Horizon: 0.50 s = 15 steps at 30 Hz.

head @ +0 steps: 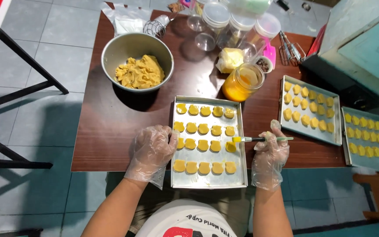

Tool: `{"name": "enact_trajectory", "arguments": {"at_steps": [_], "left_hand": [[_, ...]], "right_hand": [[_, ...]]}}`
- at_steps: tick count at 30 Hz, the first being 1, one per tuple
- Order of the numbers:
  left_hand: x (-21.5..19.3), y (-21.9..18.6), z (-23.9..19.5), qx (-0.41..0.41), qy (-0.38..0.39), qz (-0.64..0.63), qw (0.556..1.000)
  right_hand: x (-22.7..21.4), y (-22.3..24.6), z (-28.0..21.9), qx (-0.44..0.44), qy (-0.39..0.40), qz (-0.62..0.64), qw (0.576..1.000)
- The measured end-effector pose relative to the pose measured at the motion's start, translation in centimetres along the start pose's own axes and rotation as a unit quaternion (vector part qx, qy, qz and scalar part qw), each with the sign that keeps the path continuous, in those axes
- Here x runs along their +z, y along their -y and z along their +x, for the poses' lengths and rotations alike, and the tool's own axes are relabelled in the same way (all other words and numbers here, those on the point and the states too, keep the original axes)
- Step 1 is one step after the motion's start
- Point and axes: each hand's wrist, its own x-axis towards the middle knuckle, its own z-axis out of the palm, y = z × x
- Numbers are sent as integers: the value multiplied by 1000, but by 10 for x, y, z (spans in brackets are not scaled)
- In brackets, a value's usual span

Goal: Brushing egg wash onto small cookies on a baking tray before baking.

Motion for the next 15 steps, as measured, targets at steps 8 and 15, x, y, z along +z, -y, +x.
{"name": "enact_trajectory", "arguments": {"at_steps": [8,15], "left_hand": [[-11,-5,4,16,-3,-2,1000],[-14,-5,6,16,-5,-36,999]], "right_hand": [[-17,-16,6,-32,0,-4,999],[1,-3,-8,-75,-12,-14,997]]}}
